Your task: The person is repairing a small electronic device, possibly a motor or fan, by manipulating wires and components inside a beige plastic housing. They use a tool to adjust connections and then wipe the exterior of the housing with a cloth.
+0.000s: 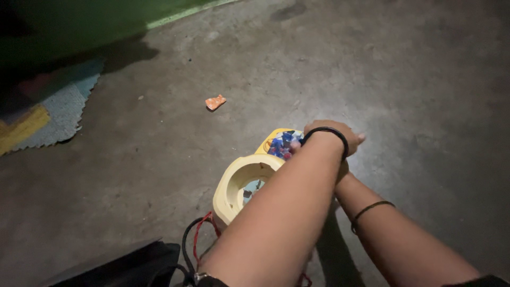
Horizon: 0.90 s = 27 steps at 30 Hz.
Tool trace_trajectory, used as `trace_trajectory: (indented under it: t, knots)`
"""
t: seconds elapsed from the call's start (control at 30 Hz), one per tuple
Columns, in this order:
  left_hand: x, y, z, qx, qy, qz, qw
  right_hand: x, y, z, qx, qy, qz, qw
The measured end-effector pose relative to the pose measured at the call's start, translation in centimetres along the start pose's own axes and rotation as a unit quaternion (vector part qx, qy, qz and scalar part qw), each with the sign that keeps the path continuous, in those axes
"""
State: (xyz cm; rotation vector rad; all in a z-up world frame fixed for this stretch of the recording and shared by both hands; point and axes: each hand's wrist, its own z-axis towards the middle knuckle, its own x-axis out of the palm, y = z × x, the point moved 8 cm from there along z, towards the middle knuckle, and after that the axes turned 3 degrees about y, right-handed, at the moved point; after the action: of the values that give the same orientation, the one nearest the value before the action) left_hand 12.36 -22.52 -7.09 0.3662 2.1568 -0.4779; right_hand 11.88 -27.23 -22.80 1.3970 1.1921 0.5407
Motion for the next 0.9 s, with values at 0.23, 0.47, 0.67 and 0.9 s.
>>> trace_trajectory:
  t: [0.23, 0.47, 0.67, 0.9]
  knots:
    - [0.7, -0.9, 3.4, 0.106, 0.001, 0.056, 0.993, -0.8, 1.2, -3.9, -0.023, -0.002, -0.106, 0.994]
    - [1.2, 0.3, 6.2, 0.108, 0.023, 0.076, 0.991, 0.1, 3.7, -4.5, -0.089, -0.003, -0.179, 0.98]
    - [0.9, 0.7, 5.3, 0.108, 0.035, 0.093, 0.989, 2.6, 5.3, -0.6, -0.123, 0.058, -0.212, 0.968]
    - [0.5, 1.8, 4.4, 0.096, 0.046, 0.112, 0.988, 4.0, 5.5, 1.3, -0.154, 0.126, -0.264, 0.944]
